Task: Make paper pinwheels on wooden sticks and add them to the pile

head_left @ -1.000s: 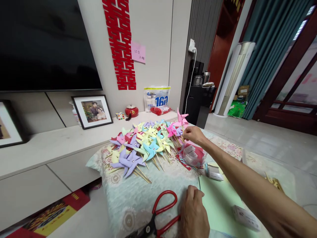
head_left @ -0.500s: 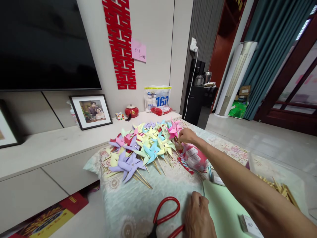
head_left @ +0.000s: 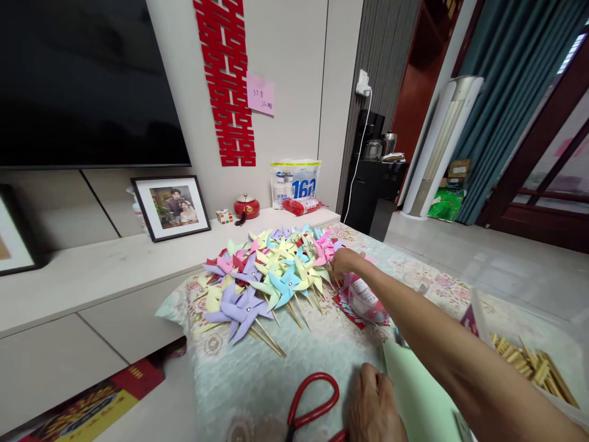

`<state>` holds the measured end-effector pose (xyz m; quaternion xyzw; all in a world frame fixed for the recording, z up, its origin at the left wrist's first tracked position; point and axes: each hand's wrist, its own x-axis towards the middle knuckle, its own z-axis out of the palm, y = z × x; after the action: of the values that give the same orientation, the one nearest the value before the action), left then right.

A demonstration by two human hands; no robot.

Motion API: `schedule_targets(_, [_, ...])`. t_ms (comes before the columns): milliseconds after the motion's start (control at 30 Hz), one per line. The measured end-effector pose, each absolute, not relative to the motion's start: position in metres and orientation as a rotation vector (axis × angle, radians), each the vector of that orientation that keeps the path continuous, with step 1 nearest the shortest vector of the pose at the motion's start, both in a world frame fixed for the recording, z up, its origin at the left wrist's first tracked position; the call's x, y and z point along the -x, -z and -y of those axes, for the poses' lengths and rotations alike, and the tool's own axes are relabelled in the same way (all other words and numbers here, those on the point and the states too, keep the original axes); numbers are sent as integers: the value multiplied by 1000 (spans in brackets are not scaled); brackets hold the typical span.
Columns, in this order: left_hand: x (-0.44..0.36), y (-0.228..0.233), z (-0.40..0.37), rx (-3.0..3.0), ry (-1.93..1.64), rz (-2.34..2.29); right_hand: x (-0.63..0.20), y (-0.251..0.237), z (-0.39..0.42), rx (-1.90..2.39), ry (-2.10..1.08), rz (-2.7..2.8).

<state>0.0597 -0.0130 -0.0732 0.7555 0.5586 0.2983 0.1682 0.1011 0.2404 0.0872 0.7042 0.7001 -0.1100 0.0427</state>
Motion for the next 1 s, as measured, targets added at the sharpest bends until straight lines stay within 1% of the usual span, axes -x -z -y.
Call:
schedule_targets(133, [-61, 73, 13, -2139, -816, -1609, -96, -88, -238, -2060, 341, -1962])
schedule_targets(367, [-62, 71, 14, -2112, -840, -1606, -90, -99, -229, -1985, 333, -1984])
schedule_targets(633, [-66, 65, 18, -2024, -809, -1663, -89, -110, -227, -2056, 319, -2149])
schedule_targets(900, [-68, 54, 19, -1953, -703, -1694, -89, -120, -217, -2198, 169, -2323])
schedule_targets(1000, [-68, 49, 21, -1893, -751, -1724, -73, -121, -195, -2101, 275, -2528])
